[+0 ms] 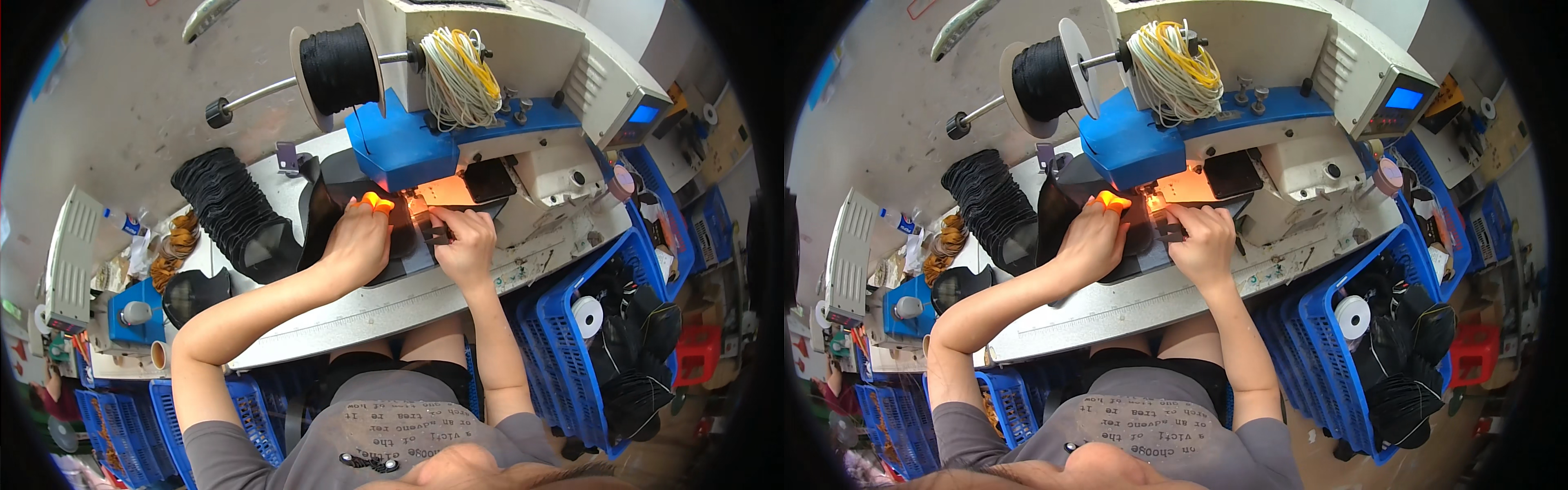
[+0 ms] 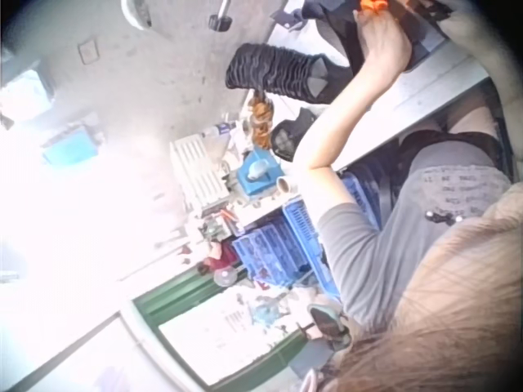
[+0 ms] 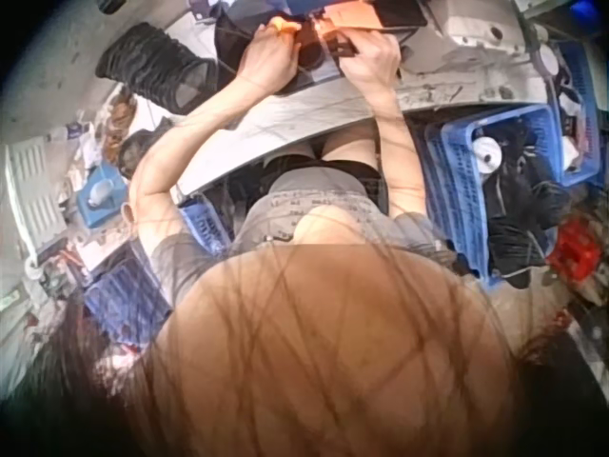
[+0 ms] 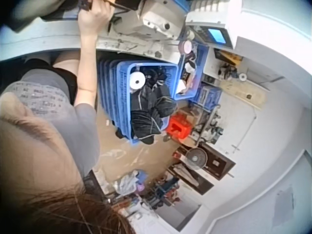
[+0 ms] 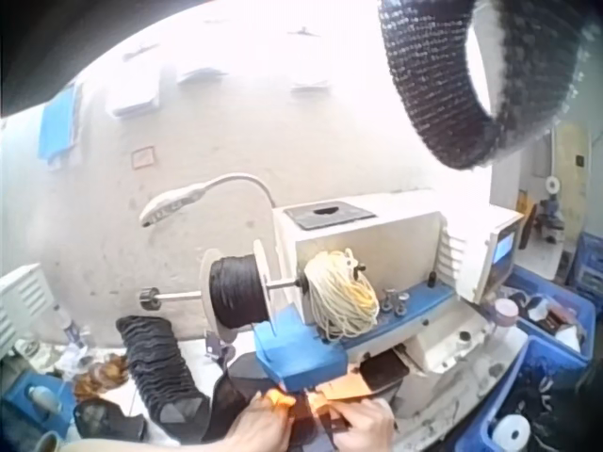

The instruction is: The person loads a spool of black thread onto a sewing machine and then sews black fabric pieces, likely face masks, using the machine. They guide the fabric under the needle, cut threads with scissors, and stack the finished pieces on the table.

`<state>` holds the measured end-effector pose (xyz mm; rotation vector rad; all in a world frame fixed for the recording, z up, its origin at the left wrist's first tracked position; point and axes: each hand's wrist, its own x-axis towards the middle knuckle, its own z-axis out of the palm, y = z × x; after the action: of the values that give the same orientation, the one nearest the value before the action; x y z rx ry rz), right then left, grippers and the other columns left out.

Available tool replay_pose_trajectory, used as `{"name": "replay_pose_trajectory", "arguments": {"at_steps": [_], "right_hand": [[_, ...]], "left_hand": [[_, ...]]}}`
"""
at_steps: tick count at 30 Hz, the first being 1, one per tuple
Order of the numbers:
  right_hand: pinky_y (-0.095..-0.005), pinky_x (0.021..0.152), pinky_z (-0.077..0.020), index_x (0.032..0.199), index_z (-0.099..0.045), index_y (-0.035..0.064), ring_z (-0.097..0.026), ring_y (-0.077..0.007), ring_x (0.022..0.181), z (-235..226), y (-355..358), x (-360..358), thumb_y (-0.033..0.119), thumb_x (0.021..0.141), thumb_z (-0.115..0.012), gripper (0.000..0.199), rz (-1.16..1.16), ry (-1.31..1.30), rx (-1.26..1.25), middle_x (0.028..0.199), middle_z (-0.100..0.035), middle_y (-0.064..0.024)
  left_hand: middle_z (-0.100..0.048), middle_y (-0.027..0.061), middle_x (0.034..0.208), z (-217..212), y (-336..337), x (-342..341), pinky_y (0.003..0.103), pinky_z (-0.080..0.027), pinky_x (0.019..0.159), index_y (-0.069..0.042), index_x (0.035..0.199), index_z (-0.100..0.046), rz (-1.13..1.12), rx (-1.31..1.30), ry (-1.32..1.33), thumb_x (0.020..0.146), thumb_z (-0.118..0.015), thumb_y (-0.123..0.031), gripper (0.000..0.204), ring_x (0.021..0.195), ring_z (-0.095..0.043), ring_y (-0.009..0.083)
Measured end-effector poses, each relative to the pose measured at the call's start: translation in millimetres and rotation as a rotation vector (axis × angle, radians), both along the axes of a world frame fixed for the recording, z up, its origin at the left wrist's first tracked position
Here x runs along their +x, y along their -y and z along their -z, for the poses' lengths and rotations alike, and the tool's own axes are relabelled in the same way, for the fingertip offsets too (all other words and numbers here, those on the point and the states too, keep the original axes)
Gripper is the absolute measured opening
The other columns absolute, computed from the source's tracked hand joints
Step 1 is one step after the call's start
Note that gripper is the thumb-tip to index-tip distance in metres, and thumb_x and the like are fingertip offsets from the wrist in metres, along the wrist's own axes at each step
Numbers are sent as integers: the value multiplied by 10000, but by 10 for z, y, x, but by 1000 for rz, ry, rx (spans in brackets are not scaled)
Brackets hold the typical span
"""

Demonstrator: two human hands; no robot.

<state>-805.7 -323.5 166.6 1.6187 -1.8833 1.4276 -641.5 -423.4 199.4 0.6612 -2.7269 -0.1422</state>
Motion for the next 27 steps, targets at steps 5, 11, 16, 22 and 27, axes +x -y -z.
{"name": "replay_pose_trajectory", "arguments": {"at_steps": [5, 11, 16, 22, 27], "right_hand": [[-331, 635, -395, 825, -724, 59, -560, -214, 585, -27, -9, -3, 62, 748, -703, 80, 2, -17, 8, 710, -683, -51], [-336, 655, -385, 852, -713, 57, -550, -213, 610, 16, 3, -15, -1, 612, -598, 273, -6, -2, -9, 693, -664, -26], [-325, 637, -401, 814, -723, 63, -562, -206, 578, 3, 13, -8, 91, 766, -711, 57, 23, -28, 3, 719, -691, -48], [-321, 633, -399, 815, -723, 60, -557, -202, 573, -4, 19, -2, 95, 775, -707, 55, 25, -34, -3, 719, -692, -46], [-322, 633, -397, 818, -724, 66, -551, -201, 568, 18, 17, -12, 93, 774, -709, 54, 35, -40, -8, 711, -687, -41]], "left_hand": [[-592, 247, 954, -45, 41, 12, 520, -421, 979, 78, 1065, -574, 56, 25, 68, 862, -578, -102, 271, 917, -585, 422], [-594, 235, 1055, -310, 191, -14, 557, -353, 1028, 86, 1156, -564, 182, -1, 371, 875, -556, -133, 357, 1004, -586, 390], [-611, 199, 1051, -345, 300, 7, 522, -361, 970, 27, 1199, -589, 200, -224, 428, 905, -559, -257, 409, 988, -600, 339], [-627, 143, 1050, -279, 424, 9, 379, -405, 787, -27, 1141, -648, 179, -334, 360, 891, -601, -344, 406, 949, -596, 306], [-644, 146, 1009, -247, 426, -14, 379, -409, 757, -33, 1027, -688, 126, -323, 308, 883, -613, -346, 353, 896, -608, 305]]}}
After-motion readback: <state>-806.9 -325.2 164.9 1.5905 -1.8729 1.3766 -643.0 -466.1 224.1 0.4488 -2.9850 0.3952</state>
